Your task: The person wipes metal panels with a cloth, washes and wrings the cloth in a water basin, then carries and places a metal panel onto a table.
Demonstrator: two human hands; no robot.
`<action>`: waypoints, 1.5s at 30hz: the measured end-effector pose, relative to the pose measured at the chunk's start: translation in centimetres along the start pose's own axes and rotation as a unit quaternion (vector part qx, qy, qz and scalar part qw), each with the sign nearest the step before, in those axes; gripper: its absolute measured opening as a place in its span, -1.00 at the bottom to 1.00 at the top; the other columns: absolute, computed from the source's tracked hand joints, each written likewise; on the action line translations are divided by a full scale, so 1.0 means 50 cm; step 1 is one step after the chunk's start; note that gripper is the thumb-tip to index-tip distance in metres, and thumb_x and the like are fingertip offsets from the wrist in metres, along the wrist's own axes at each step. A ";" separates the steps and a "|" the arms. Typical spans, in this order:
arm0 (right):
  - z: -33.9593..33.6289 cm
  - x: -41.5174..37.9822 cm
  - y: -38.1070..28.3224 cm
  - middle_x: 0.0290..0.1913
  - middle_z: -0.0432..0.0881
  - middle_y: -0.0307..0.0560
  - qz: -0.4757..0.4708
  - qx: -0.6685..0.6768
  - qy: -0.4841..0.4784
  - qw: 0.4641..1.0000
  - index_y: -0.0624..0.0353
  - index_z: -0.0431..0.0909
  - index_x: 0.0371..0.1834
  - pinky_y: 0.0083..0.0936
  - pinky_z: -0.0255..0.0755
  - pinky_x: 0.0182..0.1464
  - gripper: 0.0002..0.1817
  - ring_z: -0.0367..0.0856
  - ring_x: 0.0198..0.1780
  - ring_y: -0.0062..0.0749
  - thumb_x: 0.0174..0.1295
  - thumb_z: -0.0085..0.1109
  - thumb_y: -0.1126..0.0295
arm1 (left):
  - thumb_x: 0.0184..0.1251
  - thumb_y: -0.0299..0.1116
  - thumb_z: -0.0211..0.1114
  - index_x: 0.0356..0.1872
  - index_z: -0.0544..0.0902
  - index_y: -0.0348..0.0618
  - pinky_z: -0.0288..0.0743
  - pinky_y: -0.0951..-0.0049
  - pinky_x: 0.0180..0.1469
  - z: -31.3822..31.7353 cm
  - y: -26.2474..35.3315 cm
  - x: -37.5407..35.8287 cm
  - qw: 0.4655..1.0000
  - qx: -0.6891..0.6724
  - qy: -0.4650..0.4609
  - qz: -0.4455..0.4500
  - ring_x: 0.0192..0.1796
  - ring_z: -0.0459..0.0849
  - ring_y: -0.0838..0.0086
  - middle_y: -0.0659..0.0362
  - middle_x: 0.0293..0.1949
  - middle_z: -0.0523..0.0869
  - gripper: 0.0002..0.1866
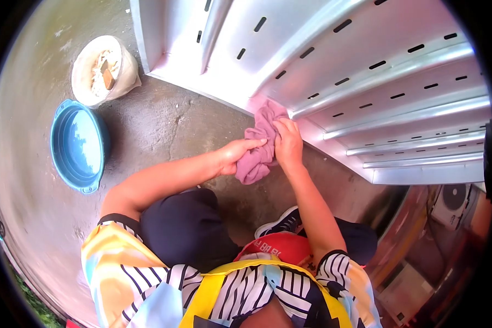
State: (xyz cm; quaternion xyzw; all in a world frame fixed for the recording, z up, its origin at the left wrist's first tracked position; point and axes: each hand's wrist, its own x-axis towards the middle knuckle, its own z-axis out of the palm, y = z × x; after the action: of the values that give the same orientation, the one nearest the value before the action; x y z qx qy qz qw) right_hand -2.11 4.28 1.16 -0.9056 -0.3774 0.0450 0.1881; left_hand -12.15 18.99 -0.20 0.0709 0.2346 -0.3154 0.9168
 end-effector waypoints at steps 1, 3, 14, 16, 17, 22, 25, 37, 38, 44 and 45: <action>-0.004 0.012 -0.016 0.12 0.49 0.13 -0.015 0.062 -0.007 0.998 0.29 0.51 0.04 -0.29 0.37 0.18 -0.60 0.46 0.16 0.00 0.06 0.12 0.58 | 0.38 -0.15 0.15 0.06 0.45 -0.36 0.63 0.25 -0.06 -0.009 0.004 -0.013 1.000 0.004 -0.016 -0.012 -0.12 0.68 0.19 -0.09 -0.07 0.64 -0.55; 0.020 0.038 -0.042 0.15 0.46 0.16 -0.054 0.161 -0.006 0.986 0.28 0.47 0.11 -0.25 0.35 0.21 -0.56 0.45 0.17 0.06 0.09 0.08 0.60 | 0.38 -0.14 0.13 0.09 0.43 -0.38 0.60 0.29 -0.02 -0.026 0.020 -0.038 0.999 0.009 -0.034 -0.004 -0.10 0.68 0.18 -0.11 -0.05 0.63 -0.52; 0.129 0.203 -0.185 0.18 0.44 0.14 -0.127 -0.062 0.002 0.990 0.32 0.40 0.15 -0.20 0.27 0.18 -0.46 0.37 0.24 -0.05 0.16 0.20 0.22 | 0.38 -0.16 0.14 0.17 0.35 -0.29 0.60 0.22 0.01 -0.115 0.115 -0.152 0.978 -0.110 -0.031 0.176 -0.02 0.66 0.18 -0.07 0.03 0.59 -0.52; 0.153 0.238 -0.191 0.19 0.44 0.08 -0.130 0.032 -0.026 0.991 0.21 0.45 0.13 -0.19 0.27 0.18 -0.51 0.37 0.24 -0.07 0.09 0.22 0.31 | 0.41 -0.17 0.09 0.19 0.33 -0.26 0.58 0.22 0.06 -0.089 0.127 -0.172 0.965 -0.090 0.012 0.246 0.00 0.64 0.18 -0.07 0.05 0.56 -0.54; 0.164 0.250 -0.195 0.18 0.44 0.07 -0.143 0.060 -0.027 0.988 0.17 0.47 0.11 -0.19 0.27 0.18 -0.52 0.37 0.25 -0.08 0.07 0.23 0.34 | 0.42 -0.18 0.08 0.18 0.34 -0.25 0.57 0.21 0.08 -0.082 0.130 -0.182 0.958 -0.093 0.020 0.272 0.02 0.63 0.18 -0.07 0.06 0.55 -0.56; 0.108 0.254 -0.166 0.13 0.45 -0.02 -0.190 0.110 -0.120 0.968 0.06 0.53 0.00 -0.19 0.28 0.16 -0.54 0.40 0.18 -0.10 -0.08 0.24 0.46 | 0.42 -0.19 0.08 0.18 0.37 -0.25 0.55 0.24 0.11 -0.101 0.118 -0.186 0.967 -0.117 -0.032 0.225 0.08 0.60 0.21 -0.07 0.10 0.54 -0.57; 0.085 0.225 -0.157 0.05 0.48 -0.05 -0.131 0.069 -0.084 0.985 0.14 0.54 -0.05 -0.20 0.32 0.13 -0.55 0.42 0.11 -0.08 -0.13 0.19 0.54 | 0.39 -0.16 0.13 0.16 0.38 -0.26 0.59 0.27 0.05 -0.086 0.114 -0.165 0.971 -0.098 -0.048 0.212 0.01 0.64 0.22 -0.06 0.07 0.56 -0.54; 0.150 0.337 -0.330 0.03 0.56 -0.04 -0.272 0.155 -0.033 0.949 0.17 0.53 0.04 -0.24 0.29 0.19 -0.56 0.37 0.22 -0.11 0.03 0.00 0.59 | 0.41 -0.15 0.11 0.13 0.37 -0.29 0.63 0.28 -0.03 -0.101 0.156 -0.260 0.929 -0.130 0.023 0.345 -0.07 0.66 0.24 -0.07 -0.01 0.58 -0.55; 0.168 0.361 -0.349 0.04 0.56 -0.05 -0.275 0.101 -0.028 0.956 0.17 0.54 0.04 -0.24 0.29 0.18 -0.60 0.38 0.22 -0.14 0.08 -0.02 0.53 | 0.41 -0.15 0.10 0.12 0.38 -0.29 0.63 0.28 -0.04 -0.127 0.177 -0.268 0.922 -0.144 -0.002 0.359 -0.08 0.66 0.23 -0.07 -0.01 0.58 -0.56; 0.206 0.410 -0.386 -0.05 0.63 -0.21 -0.270 -0.233 -0.121 0.926 0.13 0.62 -0.12 -0.35 0.16 0.03 -0.67 0.37 0.10 -0.37 0.22 -0.10 0.25 | 0.42 -0.15 0.09 0.13 0.35 -0.33 0.64 0.26 -0.05 -0.153 0.211 -0.260 0.906 -0.183 0.023 0.382 -0.10 0.66 0.18 -0.10 -0.01 0.58 -0.54; 0.184 0.407 -0.395 -0.08 0.64 -0.22 -0.265 -0.277 -0.156 0.910 0.13 0.63 -0.16 -0.35 0.17 0.02 -0.68 0.37 0.09 -0.36 0.22 -0.09 0.25 | 0.42 -0.16 0.09 0.14 0.34 -0.34 0.64 0.26 -0.05 -0.154 0.203 -0.259 0.913 -0.187 0.015 0.362 -0.10 0.66 0.18 -0.10 -0.01 0.58 -0.54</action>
State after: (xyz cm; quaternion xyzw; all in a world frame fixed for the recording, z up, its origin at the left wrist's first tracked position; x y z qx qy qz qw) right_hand -2.88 34.08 1.29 -0.7695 -0.6254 0.0278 -0.1262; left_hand -17.87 36.20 -1.01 -0.0173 0.2612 0.0889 0.9610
